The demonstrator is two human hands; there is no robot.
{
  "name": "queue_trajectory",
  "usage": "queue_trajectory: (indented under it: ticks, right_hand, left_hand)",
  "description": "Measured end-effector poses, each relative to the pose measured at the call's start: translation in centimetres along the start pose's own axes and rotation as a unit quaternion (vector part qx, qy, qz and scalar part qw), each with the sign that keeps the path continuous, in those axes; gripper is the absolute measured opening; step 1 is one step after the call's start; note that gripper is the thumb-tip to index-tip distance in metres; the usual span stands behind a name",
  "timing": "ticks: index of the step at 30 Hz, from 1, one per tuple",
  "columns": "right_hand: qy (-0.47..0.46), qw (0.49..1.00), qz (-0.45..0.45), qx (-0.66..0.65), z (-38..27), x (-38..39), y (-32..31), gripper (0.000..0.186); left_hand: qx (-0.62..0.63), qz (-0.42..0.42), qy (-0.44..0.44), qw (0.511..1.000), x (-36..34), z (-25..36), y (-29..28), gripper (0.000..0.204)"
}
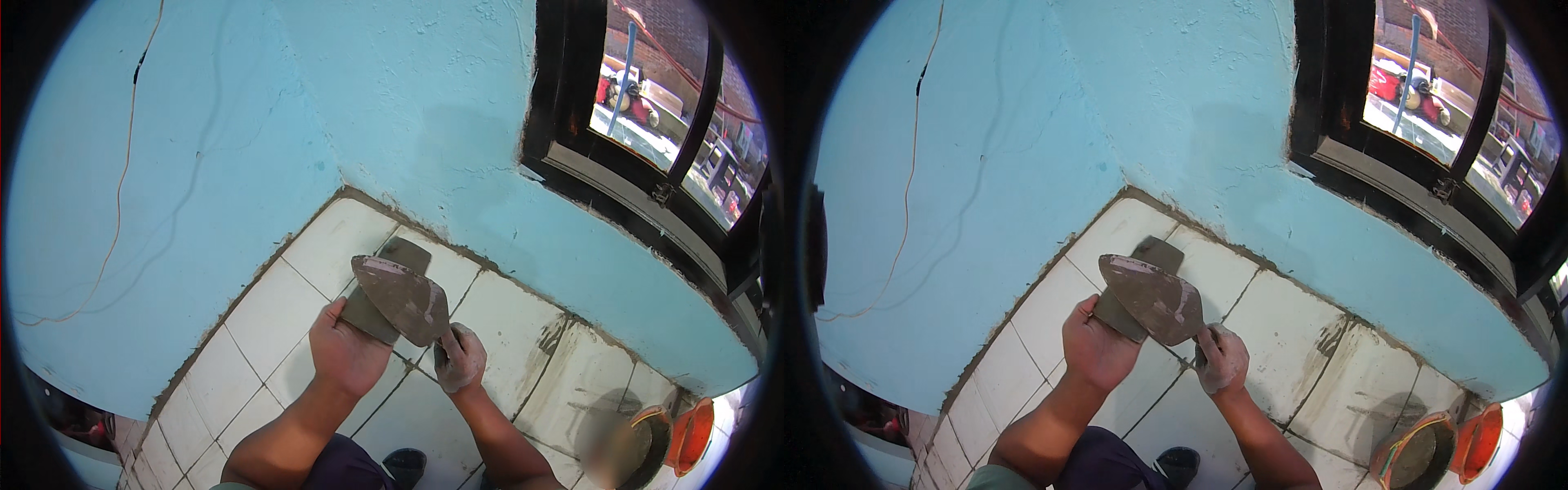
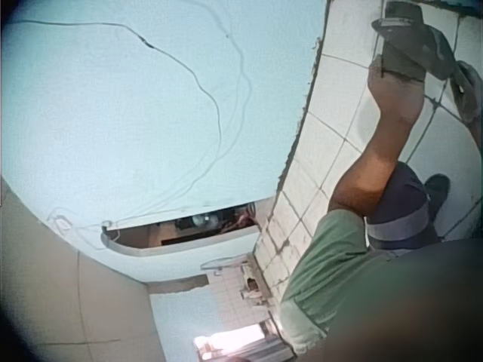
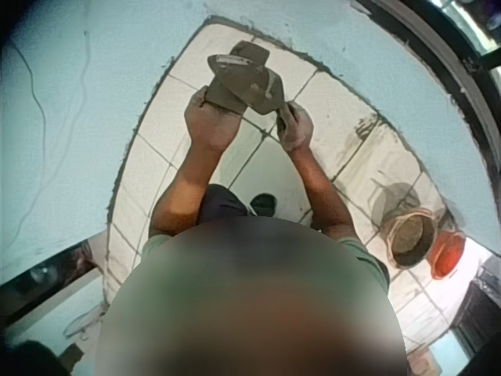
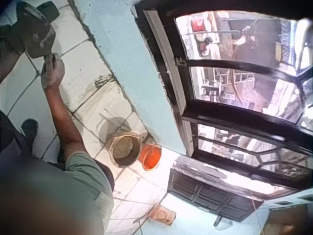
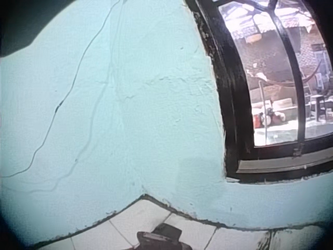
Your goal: Applying grout or mortar to the joints of floor tiles using a trowel and a small rectangular tool.
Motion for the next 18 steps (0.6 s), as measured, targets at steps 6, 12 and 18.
queue_trajectory:
  ticks: [6,12,18]
  right_hand:
    - [0.000,1.000,-0.015,0.011,0.9,2.8,0.1,0.037]
    - [-0.027,0.998,-0.046,0.039,3.2,5.6,-0.7,0.036]
    - [0.050,0.992,-0.116,0.023,5.3,3.0,-3.0,0.048]
  left_hand:
    - [0.020,0.002,0.020,1.000,-0.3,1.1,-0.3,0.057]
    - [0.019,-0.002,0.069,0.997,-0.2,3.2,-0.2,0.057]
    - [-0.011,-0.008,0.106,0.994,-0.7,4.5,-0.7,0.057]
Point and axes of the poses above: each hand's wrist, its own x-axis away from the middle knuckle, its own y-axis out of the palm, z = x × y, the point moved 5 cm from there along -x, towards the middle knuckle, and after that the axes turned 10 degrees about x, right-handed, at the moved point
